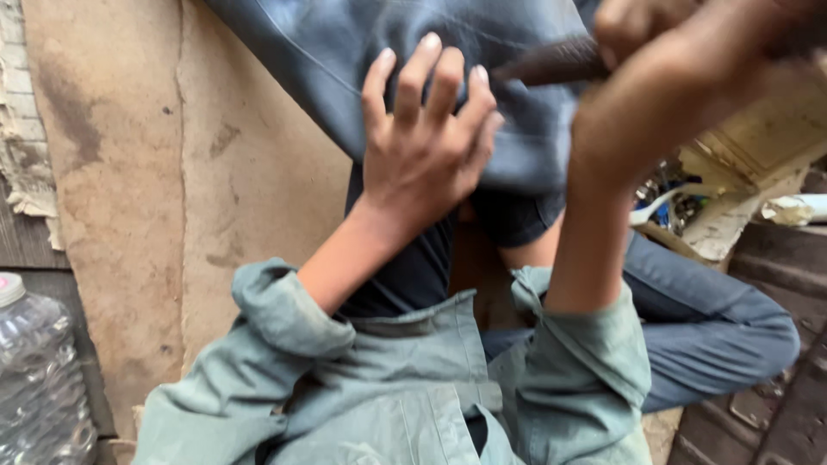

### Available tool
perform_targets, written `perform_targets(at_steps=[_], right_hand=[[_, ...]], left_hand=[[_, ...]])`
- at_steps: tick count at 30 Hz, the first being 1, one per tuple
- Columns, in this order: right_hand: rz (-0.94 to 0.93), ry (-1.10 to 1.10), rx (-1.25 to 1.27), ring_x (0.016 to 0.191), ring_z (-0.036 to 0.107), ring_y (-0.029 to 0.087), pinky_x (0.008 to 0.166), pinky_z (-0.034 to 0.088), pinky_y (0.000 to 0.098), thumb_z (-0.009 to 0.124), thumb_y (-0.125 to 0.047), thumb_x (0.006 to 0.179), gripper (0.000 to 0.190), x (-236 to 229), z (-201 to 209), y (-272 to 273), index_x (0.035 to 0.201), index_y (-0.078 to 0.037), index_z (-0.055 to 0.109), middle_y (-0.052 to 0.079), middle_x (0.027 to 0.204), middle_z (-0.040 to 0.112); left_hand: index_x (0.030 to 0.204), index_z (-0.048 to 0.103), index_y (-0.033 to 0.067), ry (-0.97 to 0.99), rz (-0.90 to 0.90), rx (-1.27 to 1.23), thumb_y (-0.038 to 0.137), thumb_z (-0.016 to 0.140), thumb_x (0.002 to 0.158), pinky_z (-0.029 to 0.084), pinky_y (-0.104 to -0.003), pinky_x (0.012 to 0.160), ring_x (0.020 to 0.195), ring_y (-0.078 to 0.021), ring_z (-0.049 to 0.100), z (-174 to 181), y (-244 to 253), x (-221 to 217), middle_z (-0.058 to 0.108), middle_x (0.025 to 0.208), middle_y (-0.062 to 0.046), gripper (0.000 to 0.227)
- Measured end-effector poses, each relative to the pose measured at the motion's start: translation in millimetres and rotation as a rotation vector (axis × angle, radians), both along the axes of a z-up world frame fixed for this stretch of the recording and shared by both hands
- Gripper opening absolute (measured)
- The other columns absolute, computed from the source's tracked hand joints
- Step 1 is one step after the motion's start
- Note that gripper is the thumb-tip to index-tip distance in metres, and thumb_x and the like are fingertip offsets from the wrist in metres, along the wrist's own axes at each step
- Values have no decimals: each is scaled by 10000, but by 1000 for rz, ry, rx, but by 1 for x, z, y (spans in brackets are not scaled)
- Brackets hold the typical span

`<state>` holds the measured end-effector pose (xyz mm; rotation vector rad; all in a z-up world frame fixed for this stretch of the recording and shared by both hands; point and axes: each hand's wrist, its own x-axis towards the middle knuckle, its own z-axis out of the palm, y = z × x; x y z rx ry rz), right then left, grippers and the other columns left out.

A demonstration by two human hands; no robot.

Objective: The person repairs a puncture in a black rubber tire using a patch and a metal file. They apply a patch to the inner surface, smooth it down, and then use a metal file to abrade the surrounding rubber area.

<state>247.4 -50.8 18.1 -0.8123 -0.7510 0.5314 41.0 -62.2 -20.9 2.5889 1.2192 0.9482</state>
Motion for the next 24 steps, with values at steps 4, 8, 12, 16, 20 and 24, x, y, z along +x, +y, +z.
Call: perform_targets(at_steps=[4, 8, 12, 16, 20, 24], right_hand=[[-12, -78, -20, 489, 262, 209, 500, 253, 380, 404, -298, 1211, 411, 45, -29, 26, 965, 30, 375, 91, 643, 276], [134, 65, -42, 493, 280, 221, 519, 264, 392, 437, -307, 1218, 409, 71, -34, 12, 1016, 50, 429, 98, 647, 293], [153, 19, 77, 472, 267, 197, 474, 298, 389, 473, -315, 1186, 344, 68, -16, 5, 1019, -14, 456, 69, 609, 297], [41, 140, 83, 425, 283, 162, 440, 318, 367, 470, -260, 1138, 205, 55, -6, 9, 1149, -57, 442, 62, 624, 312], [-85, -10, 44, 437, 320, 168, 412, 325, 344, 496, -309, 1134, 278, 44, -17, 16, 1220, -50, 442, 59, 642, 345], [-129, -113, 39, 474, 344, 193, 422, 329, 352, 498, -346, 1155, 347, 50, -19, 20, 1190, -4, 450, 63, 642, 372]], left_hand=[[1309, 658, 107, -51, -6, 16, 309, 691, 1043, 319, -542, 1190, 1404, -289, 425, 9, 8, 5, 511, 1364, -112, 336], [1337, 655, 108, -94, 1, -28, 309, 704, 1037, 315, -534, 1206, 1397, -298, 436, 7, -3, -2, 504, 1350, -107, 365], [1324, 649, 90, -112, 5, 6, 340, 714, 1044, 317, -537, 1194, 1363, -301, 452, 3, 3, 1, 504, 1333, -112, 381], [1312, 664, 81, -88, -1, 12, 342, 716, 1037, 323, -533, 1183, 1353, -305, 461, 1, 3, 3, 511, 1318, -120, 383], [1317, 670, 74, -60, 23, 65, 348, 709, 1065, 318, -533, 1197, 1360, -306, 458, -2, -1, 4, 517, 1341, -130, 375], [1311, 673, 65, -60, 14, 57, 342, 708, 1050, 317, -536, 1200, 1361, -312, 463, 0, 2, 7, 527, 1337, -135, 382]])
